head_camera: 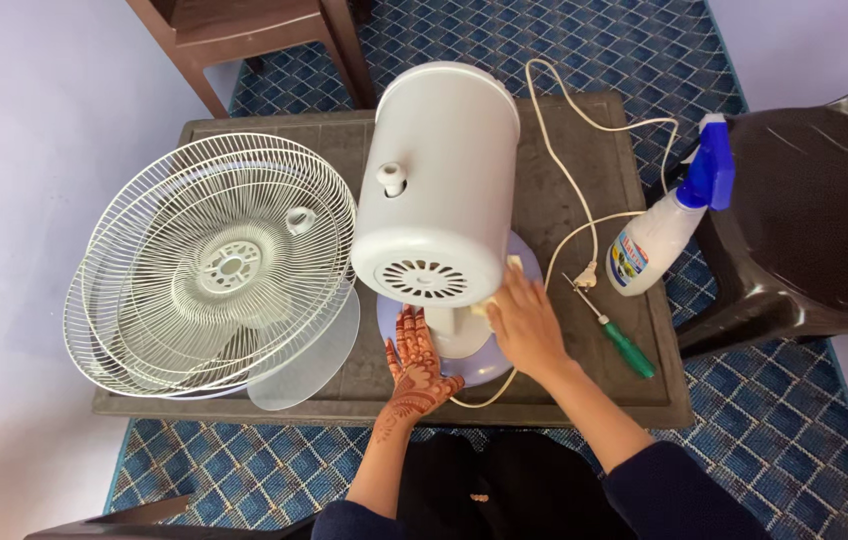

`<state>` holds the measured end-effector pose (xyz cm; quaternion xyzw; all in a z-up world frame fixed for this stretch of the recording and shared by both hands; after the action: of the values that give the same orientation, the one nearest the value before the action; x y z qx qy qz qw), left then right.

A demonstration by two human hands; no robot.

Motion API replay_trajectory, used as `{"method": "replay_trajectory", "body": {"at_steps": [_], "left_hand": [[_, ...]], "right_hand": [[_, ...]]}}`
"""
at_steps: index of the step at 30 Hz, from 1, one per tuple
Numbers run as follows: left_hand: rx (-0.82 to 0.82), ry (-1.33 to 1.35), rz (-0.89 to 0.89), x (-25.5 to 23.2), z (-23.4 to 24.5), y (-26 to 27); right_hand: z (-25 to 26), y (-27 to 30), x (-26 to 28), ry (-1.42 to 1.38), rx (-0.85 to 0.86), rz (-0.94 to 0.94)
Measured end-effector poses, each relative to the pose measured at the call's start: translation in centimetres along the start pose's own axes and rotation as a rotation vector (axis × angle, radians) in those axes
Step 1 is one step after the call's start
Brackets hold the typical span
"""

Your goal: The person cleans a disassembled electric fan by wiping the base and motor housing with a cloth and applying spray cleaner. The fan cage remains detached on the table throughout the clip.

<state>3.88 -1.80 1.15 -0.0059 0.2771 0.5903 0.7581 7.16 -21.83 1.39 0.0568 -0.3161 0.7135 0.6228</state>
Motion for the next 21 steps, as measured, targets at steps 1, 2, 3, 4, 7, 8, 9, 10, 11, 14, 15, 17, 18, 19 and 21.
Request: {"method": "replay_trajectory", "body": {"at_steps": [1, 2, 3, 4, 7, 8, 9, 10, 11, 14, 15, 17, 18, 19, 21], "left_hand": [[0.005, 0.000, 0.007, 0.0, -0.2, -0.1], [0.013, -0.003, 0.012, 0.1, -0.5, -0.2], [0.007, -0.014, 0.003, 0.2, -0.8, 0.0], [-0.001, -0.024, -0.007, 0.3, -0.7, -0.3], [0.014, -0.042, -0.018, 0.8, -1.0, -0.5], [0.026, -0.044, -0.021, 0.8, -1.3, -0.5], [0.036, -0.043, -0.019, 1.0, -1.5, -0.5], [0.044, -0.046, -0.018, 1.1, -1.6, -0.6], [0.047, -0.046, -0.018, 1.1, -1.6, -0.6], [0.053, -0.047, -0.005, 1.2, -1.7, -0.6], [0.055, -0.051, -0.001, 1.2, -1.7, -0.5], [0.048, -0.030, -0.004, 1.1, -1.4, -0.5], [0.048, -0.036, 0.002, 1.0, -1.4, -0.5], [0.048, -0.042, 0.007, 1.0, -1.3, -0.5], [0.043, -0.054, 0.020, 1.0, -0.9, -0.4]], "right_hand": [[0.0, 0.0, 0.1, 0.026, -0.006, -0.019], [-0.1, -0.1, 0.0, 0.035, -0.023, -0.074], [0.0, -0.5, -0.2, 0.045, -0.040, -0.129], [0.2, -1.6, -0.5, 0.057, -0.059, -0.180], [-0.2, -5.8, -0.3, 0.043, -0.007, -0.030], [-0.5, -7.1, -0.6, 0.035, 0.059, -0.026], [-0.8, -8.4, -0.9, 0.031, 0.121, -0.021], [-1.1, -9.6, -1.1, 0.018, 0.175, -0.010], [-1.4, -10.7, -1.3, 0.011, 0.221, 0.004], [-2.2, -12.5, -1.4, -0.003, 0.315, 0.036], [-2.2, -12.6, -1.5, -0.006, 0.325, 0.033], [-1.8, -12.6, -1.6, 0.004, 0.327, 0.021], [-1.5, -12.1, -1.6, 0.014, 0.322, 0.013], [-1.1, -11.5, -1.6, 0.026, 0.321, 0.006], [-0.1, -9.9, -1.1, 0.047, 0.276, 0.007]]}}
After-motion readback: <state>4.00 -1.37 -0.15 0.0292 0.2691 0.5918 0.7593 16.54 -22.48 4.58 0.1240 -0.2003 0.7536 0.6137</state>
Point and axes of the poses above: each hand's wrist, its own y-axis away from the middle knuckle, its own z-axis out of the back of the hand, x = y × z, the point moved 5 cm from there along -y, towards the middle knuckle, and after that the axes turned 3 degrees about -y, right-handed, at the moved point
